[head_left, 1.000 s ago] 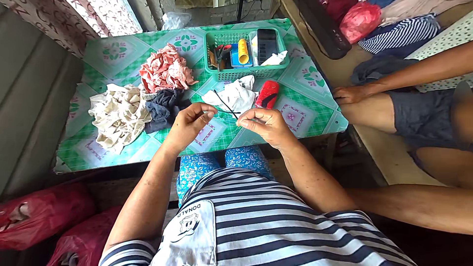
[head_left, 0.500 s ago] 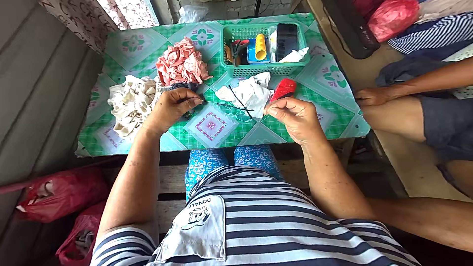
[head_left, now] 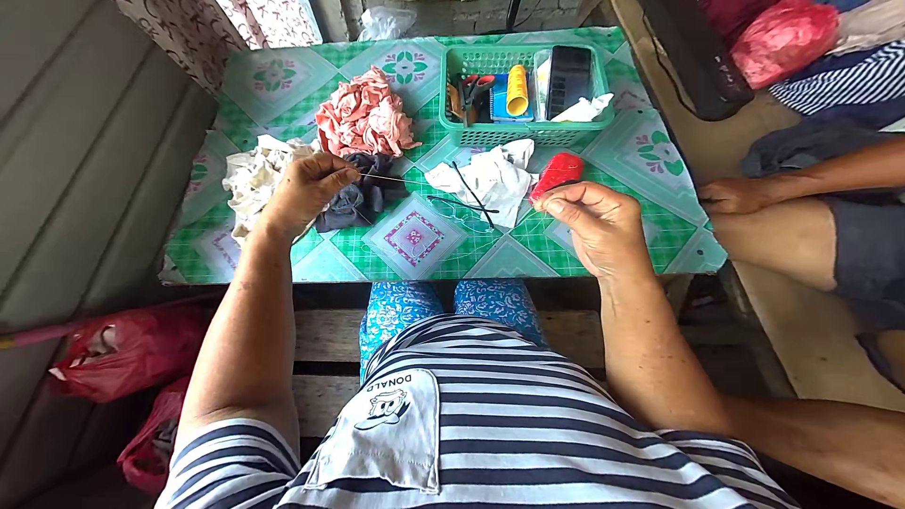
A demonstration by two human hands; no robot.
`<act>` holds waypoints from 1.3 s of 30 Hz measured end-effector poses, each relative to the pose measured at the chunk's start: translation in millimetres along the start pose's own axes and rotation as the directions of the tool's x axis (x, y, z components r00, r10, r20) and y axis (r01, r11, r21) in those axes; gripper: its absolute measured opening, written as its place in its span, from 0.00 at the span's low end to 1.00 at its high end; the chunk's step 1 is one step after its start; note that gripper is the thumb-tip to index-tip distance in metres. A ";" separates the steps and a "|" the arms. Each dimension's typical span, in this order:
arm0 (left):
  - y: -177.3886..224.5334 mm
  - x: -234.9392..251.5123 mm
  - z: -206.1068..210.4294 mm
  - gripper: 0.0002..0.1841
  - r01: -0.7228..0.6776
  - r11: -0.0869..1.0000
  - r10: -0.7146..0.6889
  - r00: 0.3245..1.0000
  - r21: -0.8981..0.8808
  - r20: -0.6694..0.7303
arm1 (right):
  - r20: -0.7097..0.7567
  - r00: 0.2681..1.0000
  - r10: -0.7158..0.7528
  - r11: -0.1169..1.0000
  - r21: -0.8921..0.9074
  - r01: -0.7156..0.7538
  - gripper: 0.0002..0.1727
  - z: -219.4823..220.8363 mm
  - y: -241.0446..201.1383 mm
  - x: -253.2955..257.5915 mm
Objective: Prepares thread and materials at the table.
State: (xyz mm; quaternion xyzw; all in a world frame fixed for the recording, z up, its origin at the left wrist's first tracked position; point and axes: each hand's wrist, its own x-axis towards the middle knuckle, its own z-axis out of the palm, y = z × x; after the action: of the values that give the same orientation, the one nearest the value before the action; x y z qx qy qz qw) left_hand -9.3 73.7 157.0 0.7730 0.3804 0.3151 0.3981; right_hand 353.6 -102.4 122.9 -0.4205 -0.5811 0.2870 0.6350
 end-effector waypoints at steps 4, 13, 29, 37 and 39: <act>-6.3 0.7 -11.5 0.04 0.012 1.000 -0.011 0.999 0.028 -0.049 | -0.015 1.000 -0.007 1.000 0.003 0.007 0.08 -6.7 1.1 0.4; -6.8 -3.9 -32.4 0.04 0.076 0.993 -0.063 0.989 0.093 -0.135 | -0.034 0.999 0.009 1.000 -0.005 -0.009 0.09 -11.4 1.9 0.1; 45.3 -12.3 53.8 0.16 -0.057 0.962 0.045 0.998 0.267 0.052 | 0.082 0.997 -0.011 0.995 -0.100 0.020 0.05 30.7 9.7 2.2; 69.0 -5.1 137.7 0.12 -0.048 0.992 0.087 0.924 -0.113 0.371 | 0.124 0.991 -0.057 0.989 -0.125 0.072 0.04 39.9 6.1 -0.5; 66.1 -6.7 138.5 0.08 -0.089 0.992 0.114 0.932 -0.086 0.343 | 0.128 0.991 -0.043 0.987 -0.149 0.062 0.05 39.8 4.9 -2.9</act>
State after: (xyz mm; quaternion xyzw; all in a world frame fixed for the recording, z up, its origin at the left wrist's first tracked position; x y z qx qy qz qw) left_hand 118.9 -10.0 145.1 0.8208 0.2526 0.2070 0.4686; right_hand 314.8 -94.5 116.1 -0.4335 -0.6508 0.2505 0.5708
